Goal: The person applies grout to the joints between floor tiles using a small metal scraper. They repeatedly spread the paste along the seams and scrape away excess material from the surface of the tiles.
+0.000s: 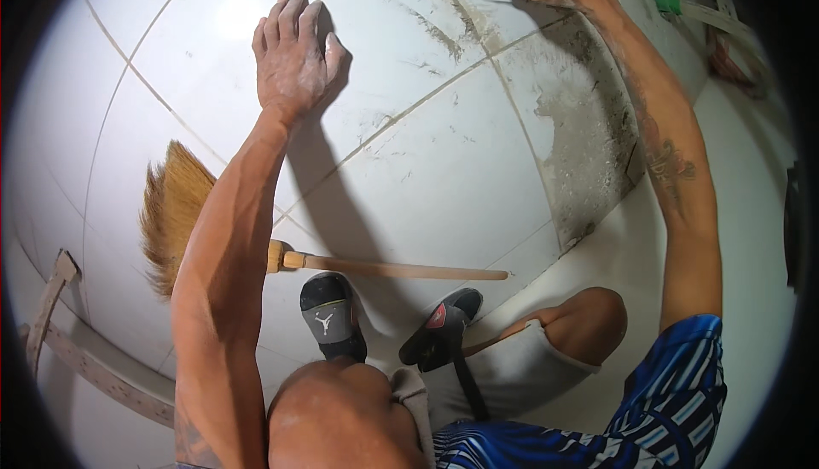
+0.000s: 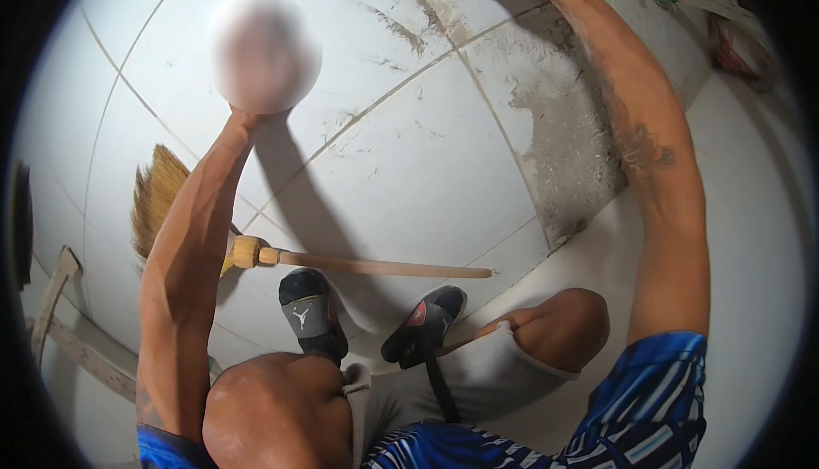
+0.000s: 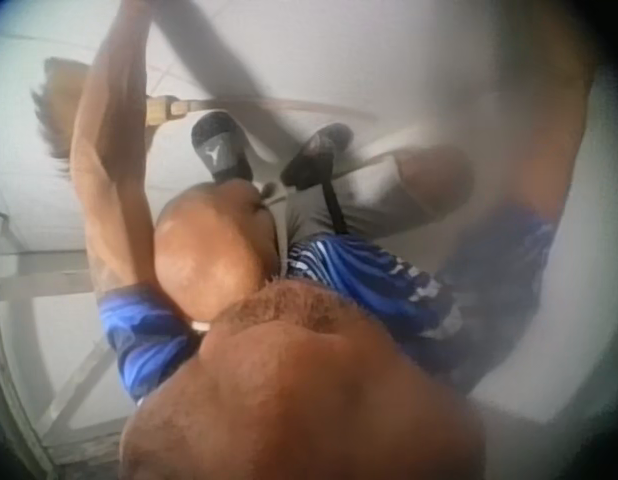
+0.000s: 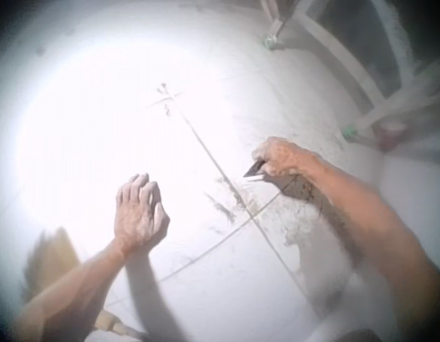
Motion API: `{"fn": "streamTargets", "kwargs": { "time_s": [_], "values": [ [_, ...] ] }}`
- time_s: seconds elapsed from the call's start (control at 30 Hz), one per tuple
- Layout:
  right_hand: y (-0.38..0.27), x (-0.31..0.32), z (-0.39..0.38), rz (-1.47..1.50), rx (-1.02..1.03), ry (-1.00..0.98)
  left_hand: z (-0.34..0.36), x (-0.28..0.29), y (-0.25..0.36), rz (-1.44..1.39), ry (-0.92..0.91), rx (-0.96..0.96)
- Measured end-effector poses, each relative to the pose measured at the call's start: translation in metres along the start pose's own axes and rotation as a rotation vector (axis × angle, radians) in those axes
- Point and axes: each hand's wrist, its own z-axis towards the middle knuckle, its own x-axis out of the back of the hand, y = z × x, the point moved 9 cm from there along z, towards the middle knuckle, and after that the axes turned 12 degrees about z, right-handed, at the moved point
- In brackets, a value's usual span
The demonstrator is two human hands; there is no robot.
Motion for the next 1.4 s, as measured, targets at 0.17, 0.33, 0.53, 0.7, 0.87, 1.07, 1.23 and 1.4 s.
{"fn": "streamTargets", "kwargs": {
  "time_s": [0.17, 0.33, 0.53, 0.7, 0.87, 1.07, 1.23, 1.4],
  "values": [
    [-0.097, -0.027, -0.016, -0.254, 0.558, -0.214, -0.004, -0.002, -0.013, 0.039, -0.013, 0.009],
    [-0.053, -0.038, -0.006, -0.392, 0.048, -0.389, 0.0, 0.0, -0.005, 0.003, -0.008, -0.013],
    [-0.052, -0.037, -0.008, -0.109, 0.335, -0.068, -0.003, 0.0, -0.003, 0.0, -0.006, -0.006],
    [-0.021, -0.036, 0.004, -0.164, 0.066, -0.137, 0.0, 0.0, -0.005, 0.014, -0.008, -0.004],
    [-0.042, -0.03, -0.007, -0.322, 0.438, -0.078, -0.002, -0.001, -0.008, 0.006, -0.004, -0.006],
    [-0.053, -0.058, -0.021, -0.387, 0.521, -0.194, 0.0, -0.001, -0.011, 0.033, -0.024, 0.011],
    [-0.042, -0.057, -0.013, -0.311, 0.399, -0.187, 0.0, -0.002, -0.005, -0.008, -0.008, -0.003],
    [-0.018, -0.067, -0.019, -0.187, 0.238, -0.2, 0.0, -0.001, -0.006, -0.008, -0.003, -0.003]
  ]
}}
